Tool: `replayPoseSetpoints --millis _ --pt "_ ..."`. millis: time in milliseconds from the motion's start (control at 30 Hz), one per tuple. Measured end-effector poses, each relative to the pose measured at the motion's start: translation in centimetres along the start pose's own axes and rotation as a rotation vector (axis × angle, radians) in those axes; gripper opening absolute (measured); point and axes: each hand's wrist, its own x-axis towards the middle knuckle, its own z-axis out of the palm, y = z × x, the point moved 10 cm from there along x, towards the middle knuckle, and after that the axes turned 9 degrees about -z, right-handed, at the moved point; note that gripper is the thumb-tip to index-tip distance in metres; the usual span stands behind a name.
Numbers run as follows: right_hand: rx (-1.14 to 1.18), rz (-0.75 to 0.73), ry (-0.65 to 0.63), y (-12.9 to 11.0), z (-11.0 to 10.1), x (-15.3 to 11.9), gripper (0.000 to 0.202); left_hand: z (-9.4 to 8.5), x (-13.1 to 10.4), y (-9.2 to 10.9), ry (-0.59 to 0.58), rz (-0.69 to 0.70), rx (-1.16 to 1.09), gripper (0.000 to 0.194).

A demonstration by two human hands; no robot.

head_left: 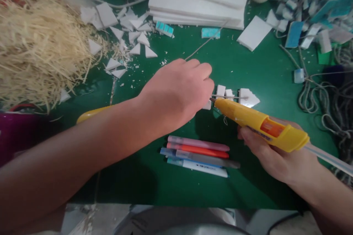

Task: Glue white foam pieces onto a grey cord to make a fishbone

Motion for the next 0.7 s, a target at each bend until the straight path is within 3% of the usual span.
replayPoseSetpoints --millis 133,333,400,533,700 --pt "0.021 0.022 -0.013 0.3 0.2 -0.3 0.029 0.1 0.1 -0.1 -0.035 -0.008 0.005 0.027" --pt "0.033 0.101 0.025 0.9 0.0 -0.6 0.034 0.5 0.6 0.0 -0.215 -0.088 0.013 0.029" --pt "0.053 0.140 -0.001 1.3 0.3 -0.6 0.033 0.5 0.6 -0.1 -0.201 -0.090 -0.018 0.030" --pt "0.074 0.158 -0.011 1.6 0.2 -0.7 0.029 -0.5 0.4 0.0 -0.051 -0.048 -0.106 0.034" --pt "0.078 0.098 0.004 1.3 0.0 -0.6 0.029 0.3 0.5 0.0 -0.154 -0.061 0.004 0.031"
